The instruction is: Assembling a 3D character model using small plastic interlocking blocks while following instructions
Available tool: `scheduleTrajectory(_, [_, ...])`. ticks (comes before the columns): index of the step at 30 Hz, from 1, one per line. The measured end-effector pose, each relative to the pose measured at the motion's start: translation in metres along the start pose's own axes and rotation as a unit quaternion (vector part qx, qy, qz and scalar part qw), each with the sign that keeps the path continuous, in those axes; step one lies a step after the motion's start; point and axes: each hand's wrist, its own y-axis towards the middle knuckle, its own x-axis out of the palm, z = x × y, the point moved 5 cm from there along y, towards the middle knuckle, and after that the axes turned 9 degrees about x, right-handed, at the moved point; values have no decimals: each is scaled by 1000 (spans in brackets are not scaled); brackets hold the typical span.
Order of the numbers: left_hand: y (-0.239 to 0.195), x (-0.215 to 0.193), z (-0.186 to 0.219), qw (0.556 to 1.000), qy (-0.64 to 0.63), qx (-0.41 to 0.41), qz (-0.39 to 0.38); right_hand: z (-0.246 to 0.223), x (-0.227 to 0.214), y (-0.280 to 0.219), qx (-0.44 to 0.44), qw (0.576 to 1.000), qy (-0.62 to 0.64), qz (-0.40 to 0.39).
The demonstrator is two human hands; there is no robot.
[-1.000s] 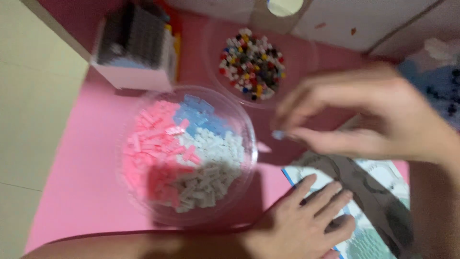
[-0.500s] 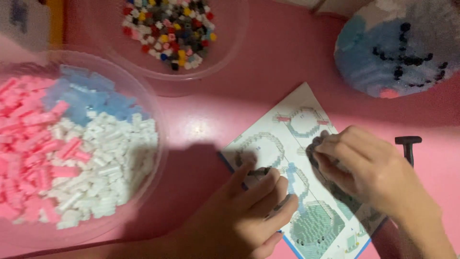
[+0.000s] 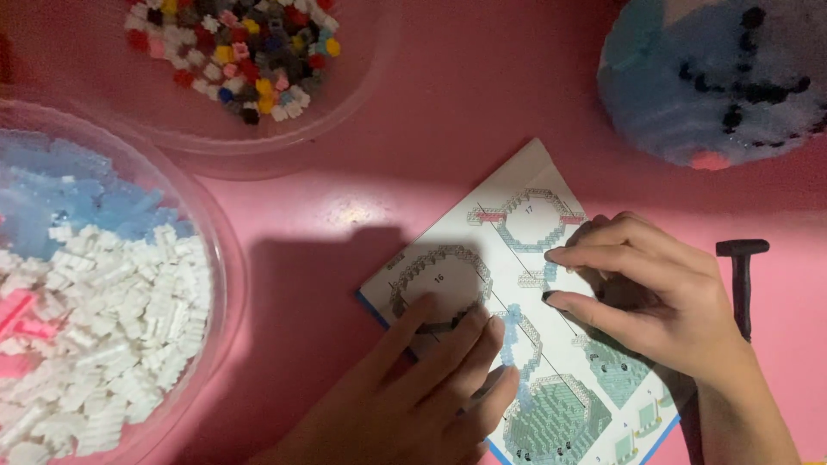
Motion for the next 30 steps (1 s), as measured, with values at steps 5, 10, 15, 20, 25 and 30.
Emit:
scheduleTrajectory(5, [-5, 6, 2, 1000, 2, 19, -19, -3, 1, 1, -1, 1000, -6, 24])
scheduleTrajectory(10, [-4, 6, 1, 1000, 14, 24, -10, -8, 5, 0, -15, 999, 34, 16])
scheduleTrajectory(15, [-2, 5, -1, 1000, -1, 5, 3, -13, 15, 3, -56, 996, 72, 13])
scheduleTrajectory(20, [-2, 2, -4, 1000, 2, 10, 0, -16, 19, 4, -62, 997, 50, 4])
scheduleTrajectory(25, [-5, 7, -2, 1000, -4, 21, -12, -13, 20, 3, -85, 995, 50, 3])
scheduleTrajectory(30, [-4, 5, -3, 1000, 0, 11, -4, -16, 22, 5, -75, 996, 40, 6])
